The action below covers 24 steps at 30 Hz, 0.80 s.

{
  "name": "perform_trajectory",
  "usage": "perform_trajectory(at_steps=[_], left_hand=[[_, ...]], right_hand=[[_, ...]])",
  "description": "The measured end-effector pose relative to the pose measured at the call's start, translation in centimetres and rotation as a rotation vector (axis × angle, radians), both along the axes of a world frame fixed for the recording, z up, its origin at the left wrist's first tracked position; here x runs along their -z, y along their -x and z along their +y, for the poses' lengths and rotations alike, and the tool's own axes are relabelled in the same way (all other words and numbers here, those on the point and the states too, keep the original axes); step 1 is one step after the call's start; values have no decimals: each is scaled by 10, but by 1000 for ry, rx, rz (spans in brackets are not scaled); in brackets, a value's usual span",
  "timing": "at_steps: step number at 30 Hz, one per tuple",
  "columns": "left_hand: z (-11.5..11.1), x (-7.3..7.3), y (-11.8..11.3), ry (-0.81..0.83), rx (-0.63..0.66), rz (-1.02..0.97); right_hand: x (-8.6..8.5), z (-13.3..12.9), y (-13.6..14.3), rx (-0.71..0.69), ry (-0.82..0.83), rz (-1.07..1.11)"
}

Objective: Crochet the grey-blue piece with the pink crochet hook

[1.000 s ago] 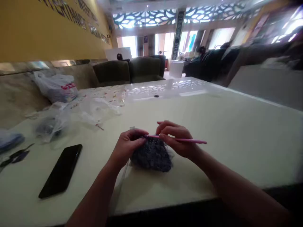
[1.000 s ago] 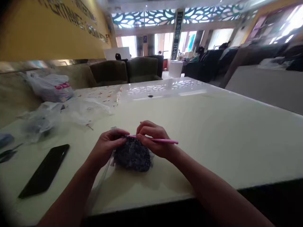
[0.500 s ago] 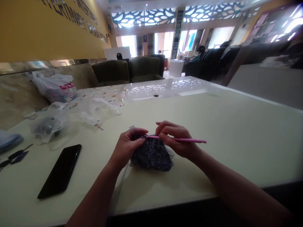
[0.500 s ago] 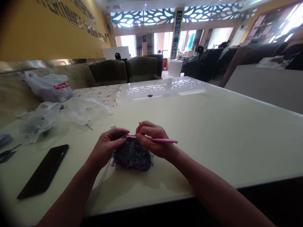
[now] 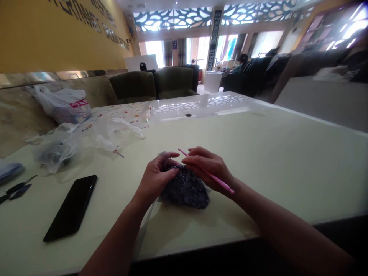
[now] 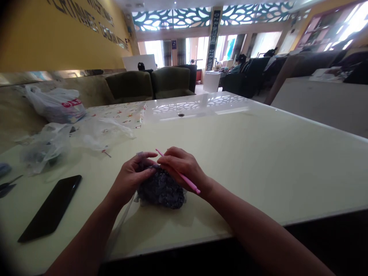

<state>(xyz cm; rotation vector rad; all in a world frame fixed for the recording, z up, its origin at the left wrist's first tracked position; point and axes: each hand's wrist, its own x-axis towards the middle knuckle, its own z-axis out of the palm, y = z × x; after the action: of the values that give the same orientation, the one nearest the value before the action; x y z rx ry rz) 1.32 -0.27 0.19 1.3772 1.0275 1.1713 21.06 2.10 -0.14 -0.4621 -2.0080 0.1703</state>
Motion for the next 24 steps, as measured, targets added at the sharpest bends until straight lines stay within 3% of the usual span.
perform_trajectory(at_steps=[6, 12, 17, 24], left_hand=[[-1, 1, -4, -28, 53, 1], [-1, 4, -3, -79, 67, 52], [-1, 1, -5, -73, 99, 67], [-5, -5, -4, -52, 133, 68]], right_hand=[[5, 4, 1, 50, -195, -105], [4, 4, 0, 66, -251, -162], [3, 0, 2, 116, -200, -137], [2, -11, 6, 169, 24, 16]])
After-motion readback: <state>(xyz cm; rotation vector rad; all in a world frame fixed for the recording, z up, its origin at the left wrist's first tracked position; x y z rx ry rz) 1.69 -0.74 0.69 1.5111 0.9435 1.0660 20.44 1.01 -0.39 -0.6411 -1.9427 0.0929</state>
